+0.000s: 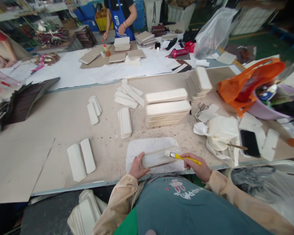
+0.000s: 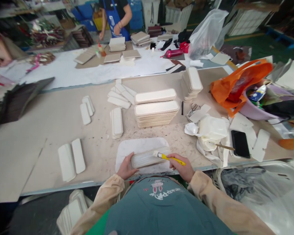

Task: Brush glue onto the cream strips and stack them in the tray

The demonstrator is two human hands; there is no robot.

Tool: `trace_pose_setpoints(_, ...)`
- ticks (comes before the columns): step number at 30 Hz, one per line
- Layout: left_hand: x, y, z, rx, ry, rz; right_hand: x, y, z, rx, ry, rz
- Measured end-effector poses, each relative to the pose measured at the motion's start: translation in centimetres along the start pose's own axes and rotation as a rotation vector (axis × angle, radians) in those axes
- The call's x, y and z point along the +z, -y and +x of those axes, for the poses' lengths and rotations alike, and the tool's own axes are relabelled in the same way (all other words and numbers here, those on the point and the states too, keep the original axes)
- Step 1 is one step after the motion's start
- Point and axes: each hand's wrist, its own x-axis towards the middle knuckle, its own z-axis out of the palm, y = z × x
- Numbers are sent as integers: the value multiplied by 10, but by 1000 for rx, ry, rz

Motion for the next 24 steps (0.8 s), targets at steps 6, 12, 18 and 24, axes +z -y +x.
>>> trace_pose_setpoints(6,4,9,-1,13,2,-3,45,9,17,-40,293,-54)
trace_pose_setpoints(12,7,12,0,3,8,12,83,10,31,-119,432,-132)
trace_pose_setpoints(18,5,10,-1,6,12,11,87,3,33,-76,399,-150)
trace_pose_setpoints(24,5,14,0,22,21,30,42,-6,26,72,130,-78)
